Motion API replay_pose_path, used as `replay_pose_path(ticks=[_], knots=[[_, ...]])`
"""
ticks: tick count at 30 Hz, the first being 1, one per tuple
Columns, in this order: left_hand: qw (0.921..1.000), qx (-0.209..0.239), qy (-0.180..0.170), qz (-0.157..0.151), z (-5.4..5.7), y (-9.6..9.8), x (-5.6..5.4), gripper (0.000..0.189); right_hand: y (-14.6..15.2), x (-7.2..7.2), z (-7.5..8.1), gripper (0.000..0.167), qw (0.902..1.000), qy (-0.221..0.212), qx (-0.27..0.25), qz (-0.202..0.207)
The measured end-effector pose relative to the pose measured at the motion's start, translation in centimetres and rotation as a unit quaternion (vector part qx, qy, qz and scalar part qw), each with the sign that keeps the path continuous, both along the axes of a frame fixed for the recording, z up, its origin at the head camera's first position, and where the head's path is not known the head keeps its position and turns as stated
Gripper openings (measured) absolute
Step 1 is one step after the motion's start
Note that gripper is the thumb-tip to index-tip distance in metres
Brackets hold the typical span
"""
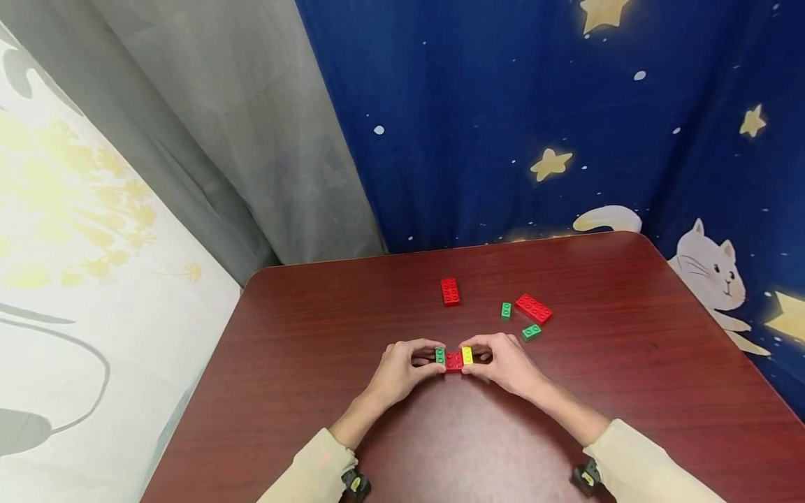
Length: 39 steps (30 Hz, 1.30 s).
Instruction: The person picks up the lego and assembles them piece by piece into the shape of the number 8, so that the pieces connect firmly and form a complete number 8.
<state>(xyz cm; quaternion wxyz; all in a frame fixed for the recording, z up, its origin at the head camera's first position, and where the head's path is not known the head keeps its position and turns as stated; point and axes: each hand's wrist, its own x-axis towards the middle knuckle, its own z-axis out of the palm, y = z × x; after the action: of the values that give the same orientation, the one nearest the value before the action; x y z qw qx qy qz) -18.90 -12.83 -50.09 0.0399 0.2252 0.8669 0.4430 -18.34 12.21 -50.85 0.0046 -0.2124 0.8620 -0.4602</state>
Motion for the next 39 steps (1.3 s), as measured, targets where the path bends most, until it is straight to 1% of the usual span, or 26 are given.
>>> replay_pose_path(ticks=[3,6,10,16,21,25,28,30,32,35,39], knots=[[0.9999,-0.007,-0.008,-0.004,0.2,-0.1,0.0,0.036,-0.1,0.0,0.0,0.033,1.0000,0.001,-0.002,0.003],[0.9997,-0.010,-0.021,-0.011,0.3,-0.1,0.1,0.041,-0.1,-0.1,-0.1,0.033,1.0000,0.002,-0.003,0.003],[0.9994,-0.001,-0.029,-0.017,0.3,0.1,0.2,0.044,0.1,-0.1,-0.2,0.034,1.0000,0.000,-0.002,0.001],[0.9998,0.001,-0.017,-0.008,0.2,0.1,0.2,0.036,0.2,-0.1,-0.3,0.035,1.0000,-0.003,0.003,-0.001],[0.9997,-0.003,-0.023,-0.007,0.1,0.0,0.0,0.038,0.2,-0.2,-0.2,0.035,1.0000,-0.005,0.003,-0.001],[0.9993,-0.011,-0.031,-0.017,0.3,-0.1,-0.3,0.038,0.2,-0.2,-0.1,0.035,1.0000,-0.008,0.004,-0.001],[0.9990,-0.015,-0.033,-0.026,0.6,0.0,-0.8,0.038,0.2,-0.3,-0.2,0.035,1.0000,-0.007,0.006,-0.001],[0.9993,-0.015,-0.029,-0.020,0.8,0.1,-1.4,0.037,0.3,-0.4,-0.2,0.035,1.0000,-0.003,0.007,-0.003],[0.9997,-0.014,-0.020,-0.005,0.9,0.3,-2.2,0.035,0.3,-0.4,-0.2,0.036,1.0000,0.001,0.007,-0.005],[0.9995,-0.009,-0.016,0.027,1.0,0.6,-3.4,0.035,0.3,-0.5,-0.2,0.036,1.0000,0.002,0.007,-0.004],[0.9978,-0.010,-0.016,0.064,0.9,1.4,-4.9,0.043,0.3,-0.4,-0.2,0.036,1.0000,-0.002,0.006,-0.003]])
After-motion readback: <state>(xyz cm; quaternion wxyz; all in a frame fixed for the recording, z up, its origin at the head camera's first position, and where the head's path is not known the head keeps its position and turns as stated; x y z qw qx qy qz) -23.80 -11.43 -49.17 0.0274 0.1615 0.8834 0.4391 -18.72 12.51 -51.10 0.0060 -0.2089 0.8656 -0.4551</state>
